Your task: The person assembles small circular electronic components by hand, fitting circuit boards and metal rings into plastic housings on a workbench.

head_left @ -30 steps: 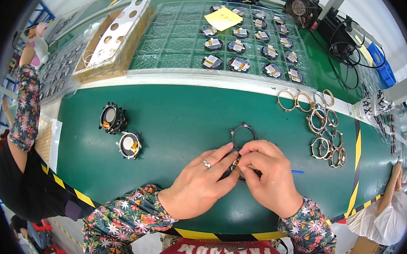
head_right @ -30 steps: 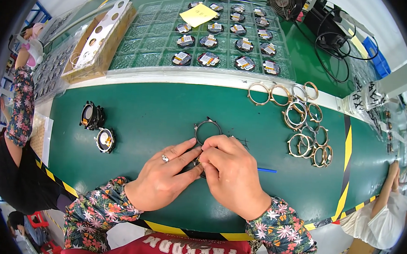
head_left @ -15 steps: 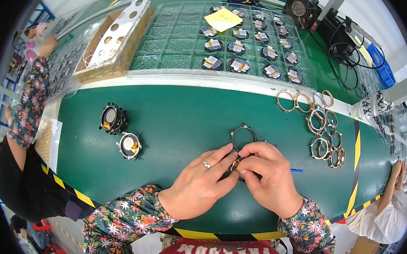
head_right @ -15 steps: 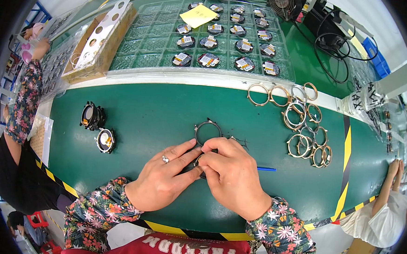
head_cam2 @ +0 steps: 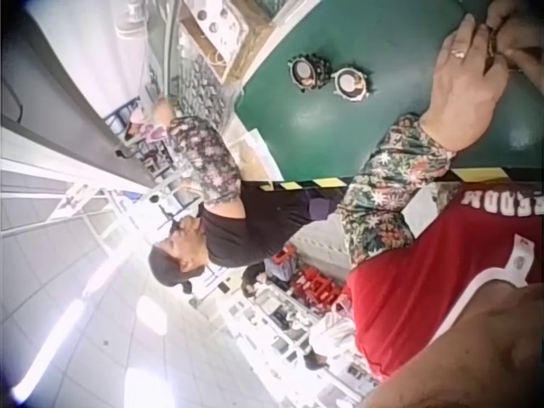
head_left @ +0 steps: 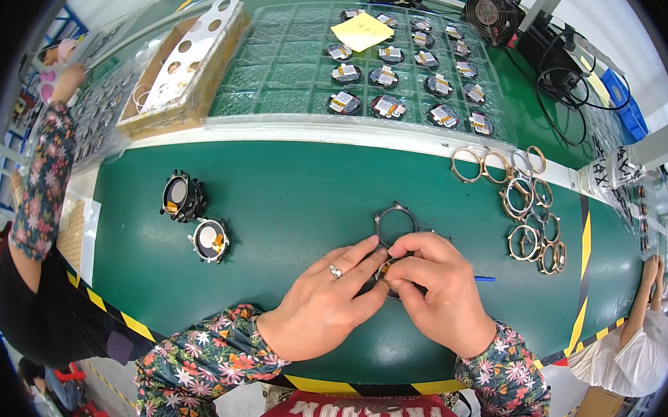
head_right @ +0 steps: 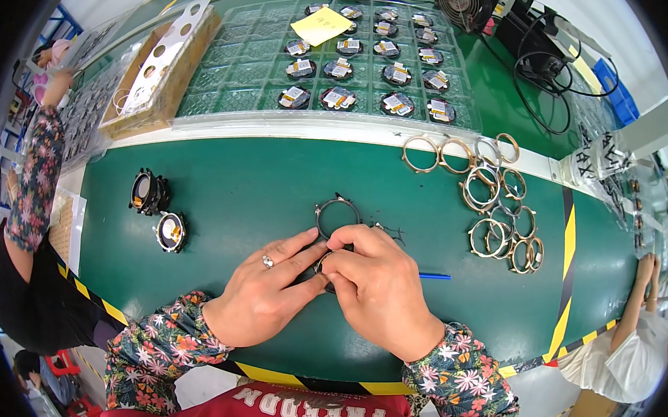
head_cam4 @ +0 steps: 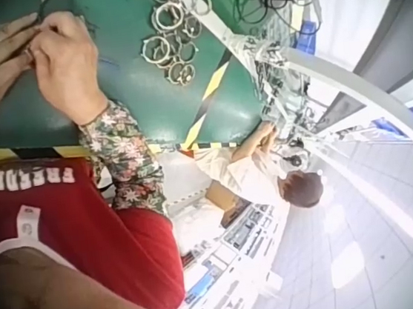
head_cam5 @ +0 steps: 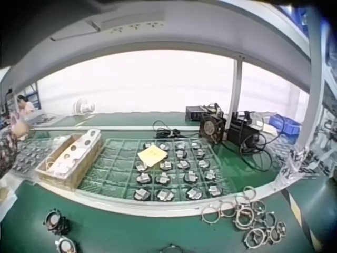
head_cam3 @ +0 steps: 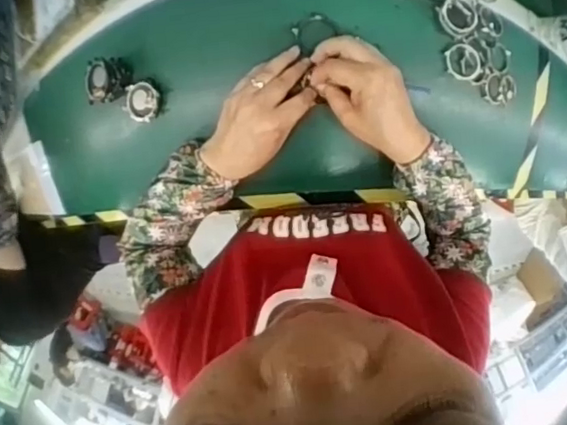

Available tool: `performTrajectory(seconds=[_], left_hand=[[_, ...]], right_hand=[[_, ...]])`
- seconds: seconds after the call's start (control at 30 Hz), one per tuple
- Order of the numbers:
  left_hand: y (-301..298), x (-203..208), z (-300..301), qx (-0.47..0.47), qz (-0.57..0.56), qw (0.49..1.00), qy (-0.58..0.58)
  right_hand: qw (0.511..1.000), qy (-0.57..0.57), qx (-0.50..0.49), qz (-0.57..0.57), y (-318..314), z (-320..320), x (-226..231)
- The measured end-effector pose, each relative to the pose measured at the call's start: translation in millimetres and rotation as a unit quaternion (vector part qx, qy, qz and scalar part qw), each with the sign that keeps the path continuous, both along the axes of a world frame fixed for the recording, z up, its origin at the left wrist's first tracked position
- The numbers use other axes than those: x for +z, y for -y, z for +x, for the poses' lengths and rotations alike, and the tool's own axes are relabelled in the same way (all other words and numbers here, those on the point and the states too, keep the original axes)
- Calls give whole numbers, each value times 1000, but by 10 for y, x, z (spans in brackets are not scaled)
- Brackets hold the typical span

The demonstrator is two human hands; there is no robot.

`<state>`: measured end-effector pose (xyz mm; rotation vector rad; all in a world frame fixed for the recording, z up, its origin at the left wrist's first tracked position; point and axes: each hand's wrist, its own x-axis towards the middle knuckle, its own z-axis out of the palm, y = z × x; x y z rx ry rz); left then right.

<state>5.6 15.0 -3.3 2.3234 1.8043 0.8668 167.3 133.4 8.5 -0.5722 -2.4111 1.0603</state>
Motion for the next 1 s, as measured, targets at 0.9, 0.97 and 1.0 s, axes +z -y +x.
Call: performTrajectory(seconds=[0.9,0.97,1.0], left_hand=[[-52,14,-49,52,-23,989,135],[-78,25,-33,91,-53,983,150],[-94,19,-44,94,-49,983,151]], right_hand=[[999,-16,-28,44,40,-39,-51],[998,-24,-35,43,40,-41,-71],[998,-24,-31,46,44,-43,-66]])
